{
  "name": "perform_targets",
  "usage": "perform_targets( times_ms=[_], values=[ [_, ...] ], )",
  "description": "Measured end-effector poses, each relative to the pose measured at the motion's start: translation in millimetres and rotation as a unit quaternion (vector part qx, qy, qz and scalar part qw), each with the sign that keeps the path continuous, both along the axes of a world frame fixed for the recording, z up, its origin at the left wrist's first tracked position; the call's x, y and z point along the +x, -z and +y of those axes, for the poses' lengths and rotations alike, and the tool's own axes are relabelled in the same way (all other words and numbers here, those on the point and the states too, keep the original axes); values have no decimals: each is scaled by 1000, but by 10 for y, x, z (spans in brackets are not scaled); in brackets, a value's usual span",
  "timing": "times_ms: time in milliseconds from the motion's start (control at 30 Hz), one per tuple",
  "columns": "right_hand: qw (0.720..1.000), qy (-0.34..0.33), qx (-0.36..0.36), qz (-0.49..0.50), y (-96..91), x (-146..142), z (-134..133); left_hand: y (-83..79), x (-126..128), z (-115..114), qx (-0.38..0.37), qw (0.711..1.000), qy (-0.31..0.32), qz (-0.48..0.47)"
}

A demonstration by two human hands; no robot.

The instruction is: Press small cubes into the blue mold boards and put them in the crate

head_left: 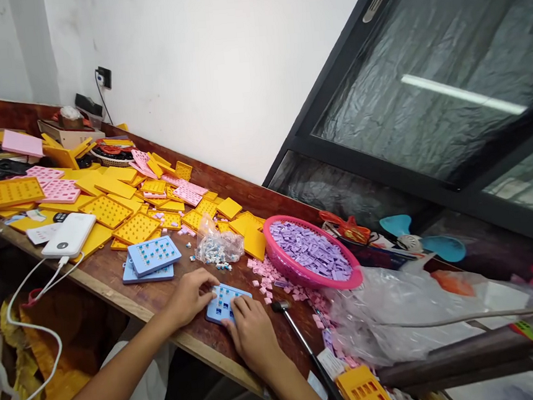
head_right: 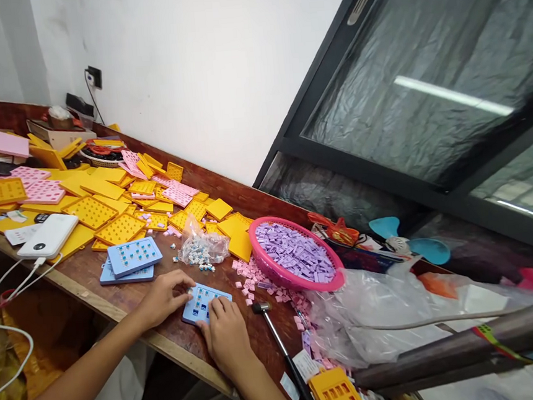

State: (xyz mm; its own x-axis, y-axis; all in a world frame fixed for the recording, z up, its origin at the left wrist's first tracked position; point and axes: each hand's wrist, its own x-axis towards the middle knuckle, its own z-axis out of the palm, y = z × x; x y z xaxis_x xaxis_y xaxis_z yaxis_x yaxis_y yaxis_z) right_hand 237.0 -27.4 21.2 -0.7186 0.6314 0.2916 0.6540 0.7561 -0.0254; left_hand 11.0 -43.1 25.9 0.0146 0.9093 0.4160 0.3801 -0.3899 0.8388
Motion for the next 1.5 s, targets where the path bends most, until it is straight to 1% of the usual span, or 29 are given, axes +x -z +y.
perform_targets(
  times_ms=[67, 133, 200, 267, 333, 367, 433, 500, 600, 733, 833, 933, 1000, 1067, 1167, 1233, 1333, 1433, 1500],
  values=[
    [1000, -12, -9, 5, -16, 22, -66, 18, 64, -103, 3, 1000, 2, 5],
    [999, -13, -39, 21, -75, 53, -33, 66, 128, -160, -7, 1000, 5, 24],
    [995, -11, -89, 43, -161, 58, 114, 130, 180, -171, -24, 999, 16, 44],
    [989, -10, -123, 80, -240, 4, 353, 186, 210, -153, -36, 998, 30, 49],
    [987, -7, -115, 112, -284, -117, 631, 220, 217, -131, -40, 997, 43, 42],
    [989, -5, -102, 111, -288, -194, 768, 227, 214, -124, -39, 997, 51, 43],
    [994, -3, -89, 69, -267, -357, 1011, 226, 206, -122, -33, 996, 60, 52],
    [995, -7, -87, 38, -223, -496, 1190, 211, 200, -133, -25, 995, 64, 72],
    [996, -17, -86, 21, -151, -621, 1338, 174, 205, -152, -24, 992, 66, 107],
    [996, -20, -82, 21, -96, -678, 1412, 115, 224, -150, -29, 990, 49, 129],
    [996, -17, -84, 40, -134, -635, 1399, 80, 236, -142, -39, 986, 40, 157],
    [991, -21, -102, 83, -263, -435, 1255, 60, 236, -147, -32, 979, 48, 195],
    [982, -36, -139, 119, -367, -216, 1066, 53, 226, -155, -28, 975, 48, 216],
    [973, -46, -188, 124, -439, 21, 831, 51, 212, -157, -30, 972, 43, 231],
    [968, -28, -226, 105, -420, 288, 506, 45, 192, -142, -37, 972, 44, 227],
    [971, -15, -214, 106, -341, 365, 372, 34, 188, -121, -42, 973, 43, 223],
    [986, -9, -148, 81, -228, 356, 299, 5, 195, -89, -42, 968, 45, 242],
    [996, -4, -83, 30, -188, 293, 281, -13, 198, -69, -43, 966, 57, 248],
    [997, 5, -69, 26, -177, 261, 264, -10, 190, -69, -46, 968, 64, 238]
  ],
)
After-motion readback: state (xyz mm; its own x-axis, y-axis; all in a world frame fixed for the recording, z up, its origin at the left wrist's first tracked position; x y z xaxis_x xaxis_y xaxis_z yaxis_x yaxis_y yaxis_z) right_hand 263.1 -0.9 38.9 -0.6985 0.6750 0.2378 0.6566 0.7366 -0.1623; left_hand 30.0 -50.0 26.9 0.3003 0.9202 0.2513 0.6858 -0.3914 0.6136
